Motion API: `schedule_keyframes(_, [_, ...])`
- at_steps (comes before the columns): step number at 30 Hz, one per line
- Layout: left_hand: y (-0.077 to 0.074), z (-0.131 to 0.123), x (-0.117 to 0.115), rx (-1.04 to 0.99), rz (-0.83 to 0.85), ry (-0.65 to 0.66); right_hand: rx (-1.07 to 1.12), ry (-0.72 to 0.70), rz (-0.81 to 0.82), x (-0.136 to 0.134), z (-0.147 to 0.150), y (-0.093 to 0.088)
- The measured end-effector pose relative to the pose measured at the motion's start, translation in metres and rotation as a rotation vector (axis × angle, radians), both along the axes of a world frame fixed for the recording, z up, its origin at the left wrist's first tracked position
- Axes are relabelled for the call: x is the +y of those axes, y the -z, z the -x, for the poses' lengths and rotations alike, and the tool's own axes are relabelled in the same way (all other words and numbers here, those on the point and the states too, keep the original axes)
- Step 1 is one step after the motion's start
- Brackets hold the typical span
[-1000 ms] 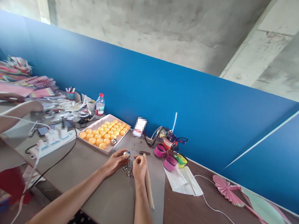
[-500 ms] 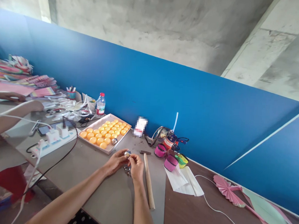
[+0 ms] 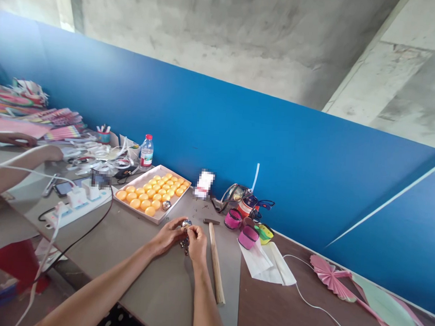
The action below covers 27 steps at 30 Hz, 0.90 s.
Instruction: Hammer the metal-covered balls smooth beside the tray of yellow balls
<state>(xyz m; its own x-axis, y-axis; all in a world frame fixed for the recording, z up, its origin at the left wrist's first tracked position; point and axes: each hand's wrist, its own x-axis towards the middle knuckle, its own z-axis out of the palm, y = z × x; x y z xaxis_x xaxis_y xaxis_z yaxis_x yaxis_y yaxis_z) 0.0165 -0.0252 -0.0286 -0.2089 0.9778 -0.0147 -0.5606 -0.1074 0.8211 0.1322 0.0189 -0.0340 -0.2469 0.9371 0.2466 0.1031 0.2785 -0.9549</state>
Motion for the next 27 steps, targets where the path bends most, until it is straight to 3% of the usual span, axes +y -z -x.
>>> schedule_keyframes(7, [0.002, 0.000, 0.001, 0.058, -0.040, 0.014, 0.027, -0.020, 0.072, -0.001, 0.000, -0.002])
schedule_keyframes(16, [0.011, 0.003, 0.004, 0.342, -0.057, -0.076, 0.056, -0.009, 0.086, 0.004, 0.000, 0.007])
schedule_keyframes(27, [0.007, 0.003, 0.001, 0.504, -0.042, -0.095, -0.087, 0.091, -0.072, 0.000, 0.000, -0.002])
